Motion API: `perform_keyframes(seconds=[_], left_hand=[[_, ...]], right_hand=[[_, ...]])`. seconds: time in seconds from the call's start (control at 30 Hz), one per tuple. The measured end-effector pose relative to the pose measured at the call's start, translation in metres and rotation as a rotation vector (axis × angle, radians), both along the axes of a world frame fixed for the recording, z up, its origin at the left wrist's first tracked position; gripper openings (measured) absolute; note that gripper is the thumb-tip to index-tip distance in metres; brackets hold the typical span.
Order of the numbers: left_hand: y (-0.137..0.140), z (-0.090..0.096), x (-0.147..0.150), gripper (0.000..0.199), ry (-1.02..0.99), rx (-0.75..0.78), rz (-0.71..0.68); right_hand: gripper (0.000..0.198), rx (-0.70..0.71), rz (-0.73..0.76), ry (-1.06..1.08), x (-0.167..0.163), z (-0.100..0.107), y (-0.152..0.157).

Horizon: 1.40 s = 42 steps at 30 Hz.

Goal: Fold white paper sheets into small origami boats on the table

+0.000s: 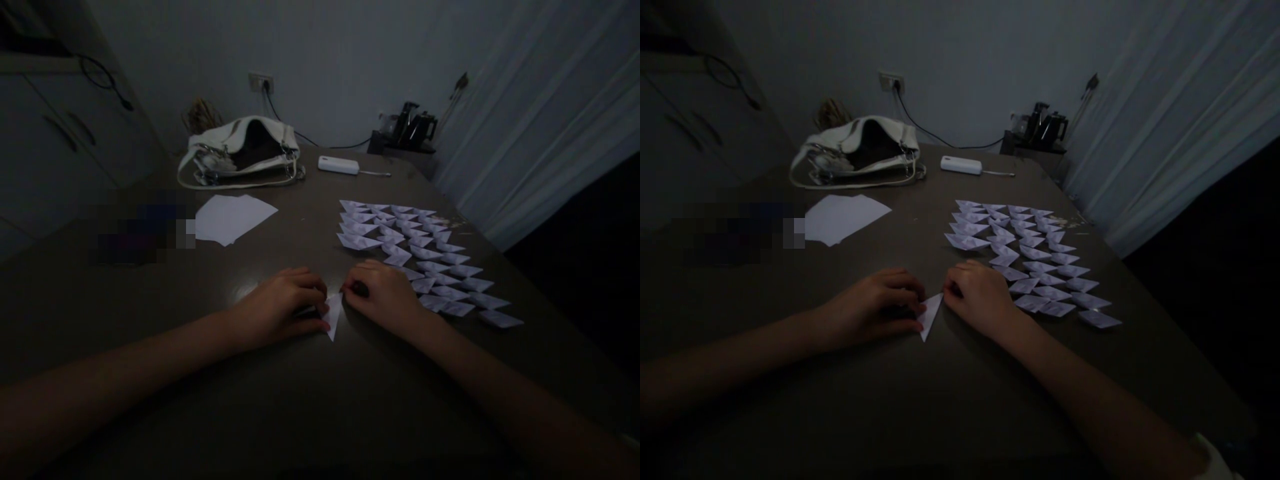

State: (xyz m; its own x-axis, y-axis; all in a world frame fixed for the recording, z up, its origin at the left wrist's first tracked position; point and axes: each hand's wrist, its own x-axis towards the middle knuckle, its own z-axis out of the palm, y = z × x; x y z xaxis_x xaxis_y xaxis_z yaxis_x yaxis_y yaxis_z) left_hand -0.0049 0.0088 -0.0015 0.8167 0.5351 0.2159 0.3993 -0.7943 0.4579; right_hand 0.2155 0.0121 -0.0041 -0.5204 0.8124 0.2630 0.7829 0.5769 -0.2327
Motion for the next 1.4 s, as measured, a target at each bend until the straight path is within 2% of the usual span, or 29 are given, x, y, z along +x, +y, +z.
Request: perform_keyframes(seconds=[0.1,0.3,0.47,0.8,0.97,1.1,1.23,1.4], left_hand=[[0.0,0.001,0.0,0.022,0.014,0.006,0.01],[-0.001,-0.001,0.0,0.022,-0.004,0.014,0.013],[0.0,-0.001,-0.001,0.023,-0.008,0.008,0.009],[0.0,-0.003,-0.002,0.022,-0.013,0.028,0.003],[0.001,-0.006,-0.002,0.018,-0.012,0.041,0.001],[0.001,-0.006,-0.003,0.023,0.013,0.046,0.004],[0.001,-0.004,-0.003,0.032,0.024,0.048,0.008],[0.003,-0.006,-0.005,0.035,0.032,0.053,0.003]], right_hand=[[0.005,-0.006,0.033,0.057,0.0,0.002,-0.002],[0.006,-0.074,0.291,0.02,-0.002,0.008,-0.014],[0.007,-0.109,0.348,-0.001,-0.007,0.011,-0.022],[0.008,-0.111,0.382,-0.014,-0.011,0.014,-0.033],[0.006,-0.134,0.447,0.028,-0.009,0.014,-0.032],[0.003,-0.092,0.345,0.149,-0.002,0.014,-0.023],[0.007,-0.093,0.253,0.141,0.003,0.014,-0.016],[0.026,-0.178,0.293,0.071,0.004,0.014,-0.013]])
